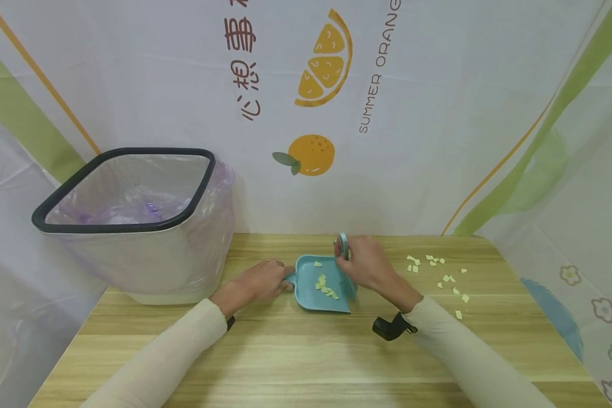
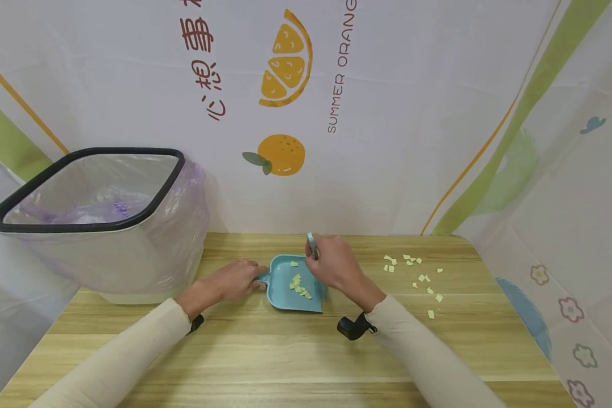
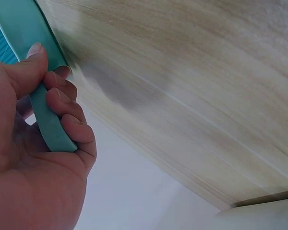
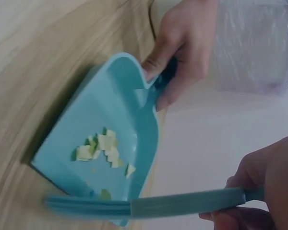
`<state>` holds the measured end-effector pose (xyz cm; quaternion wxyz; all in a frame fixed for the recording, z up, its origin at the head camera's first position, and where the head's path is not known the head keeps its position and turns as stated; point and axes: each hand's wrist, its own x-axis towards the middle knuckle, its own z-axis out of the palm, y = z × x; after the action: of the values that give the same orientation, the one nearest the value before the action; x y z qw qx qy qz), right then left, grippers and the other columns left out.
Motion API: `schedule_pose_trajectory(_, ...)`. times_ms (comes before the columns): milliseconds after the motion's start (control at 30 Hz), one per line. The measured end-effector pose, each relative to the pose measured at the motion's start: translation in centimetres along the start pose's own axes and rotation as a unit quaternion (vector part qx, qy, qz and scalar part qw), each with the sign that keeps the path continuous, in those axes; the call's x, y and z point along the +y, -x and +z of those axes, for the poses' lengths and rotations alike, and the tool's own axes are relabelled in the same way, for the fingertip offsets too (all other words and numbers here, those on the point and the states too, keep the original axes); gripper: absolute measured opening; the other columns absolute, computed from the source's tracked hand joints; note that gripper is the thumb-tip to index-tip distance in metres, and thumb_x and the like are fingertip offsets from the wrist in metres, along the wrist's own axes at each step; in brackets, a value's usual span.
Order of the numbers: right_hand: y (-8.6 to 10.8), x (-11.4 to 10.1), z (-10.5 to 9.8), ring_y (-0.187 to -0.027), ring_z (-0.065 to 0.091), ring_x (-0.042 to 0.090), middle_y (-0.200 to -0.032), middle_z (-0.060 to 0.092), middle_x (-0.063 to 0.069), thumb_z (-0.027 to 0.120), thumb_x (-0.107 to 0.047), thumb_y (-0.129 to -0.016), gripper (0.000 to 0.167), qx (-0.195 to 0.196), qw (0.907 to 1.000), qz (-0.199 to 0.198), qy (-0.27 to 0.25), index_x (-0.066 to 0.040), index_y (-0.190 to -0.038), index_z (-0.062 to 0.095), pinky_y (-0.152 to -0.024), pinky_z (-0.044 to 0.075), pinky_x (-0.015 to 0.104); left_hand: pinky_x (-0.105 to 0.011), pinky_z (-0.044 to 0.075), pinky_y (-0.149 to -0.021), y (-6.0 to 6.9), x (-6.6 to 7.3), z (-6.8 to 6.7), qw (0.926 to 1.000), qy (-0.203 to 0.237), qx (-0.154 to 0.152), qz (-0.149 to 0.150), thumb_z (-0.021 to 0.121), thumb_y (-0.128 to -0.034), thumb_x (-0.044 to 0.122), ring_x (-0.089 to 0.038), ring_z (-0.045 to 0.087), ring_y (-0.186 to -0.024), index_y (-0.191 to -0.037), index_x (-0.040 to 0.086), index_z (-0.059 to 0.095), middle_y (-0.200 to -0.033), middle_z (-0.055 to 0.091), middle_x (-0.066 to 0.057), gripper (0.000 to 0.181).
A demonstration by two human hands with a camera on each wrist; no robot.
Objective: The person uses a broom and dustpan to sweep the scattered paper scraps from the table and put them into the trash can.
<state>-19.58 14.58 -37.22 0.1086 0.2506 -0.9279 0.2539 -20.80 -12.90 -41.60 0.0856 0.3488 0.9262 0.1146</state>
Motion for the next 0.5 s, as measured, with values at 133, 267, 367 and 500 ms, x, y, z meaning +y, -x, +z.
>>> schedule_pose_trajectory(133,0.05,-0.15,0.63,-0.055,0.038,0.005,-0.066,0.059,-0.008,0.069,-0.007,-0.097,0.011,-0.01,0.9995,-0.024,0.018,-0.015,-0.089,0.07,-0.054,0.035,0.026,-0.042,0.056,-0.083,-0.01,-0.07,0.03,1.0,0.007,-0.003,-0.002,0.071,-0.1096,0.02,-0.018,0.06,-0.086,-0.128,-0.001,0.071,-0.095,0.066,-0.006,0.028)
schedule_pose_trajectory(267,-0.05,-0.67,1.08,-0.06,0.048,0.006,-0.075,0.068,-0.007,0.069,-0.007,-0.096,0.012,-0.02,0.9985,-0.05,0.012,-0.016,-0.088,0.069,-0.057,0.041,0.027,-0.042,0.056,-0.083,0.01,-0.14,0.01,0.9999,0.014,-0.006,-0.005,0.071,-0.1097,0.02,-0.017,0.059,-0.086,-0.129,-0.001,0.07,-0.095,0.065,-0.005,0.029)
schedule_pose_trajectory(367,-0.16,-0.75,1.06,-0.061,0.05,0.006,-0.079,0.071,-0.005,0.066,-0.005,-0.096,0.011,-0.029,0.9982,-0.05,-0.015,-0.014,-0.09,0.072,-0.058,0.044,0.028,-0.042,0.056,-0.084,0.02,-0.14,-0.02,0.9999,0.013,-0.006,-0.006,0.071,-0.1096,0.02,-0.017,0.059,-0.086,-0.129,0.0,0.071,-0.094,0.065,-0.005,0.028)
schedule_pose_trajectory(500,-0.34,-0.38,0.36,-0.057,0.044,0.006,-0.071,0.064,-0.007,0.061,-0.005,-0.097,0.011,-0.031,0.9979,-0.03,-0.048,-0.009,-0.096,0.072,-0.055,0.04,0.028,-0.041,0.056,-0.082,0.06,-0.13,-0.02,0.9999,0.01,-0.004,-0.002,0.072,-0.1093,0.02,-0.017,0.058,-0.085,-0.127,0.0,0.071,-0.093,0.065,-0.004,0.027)
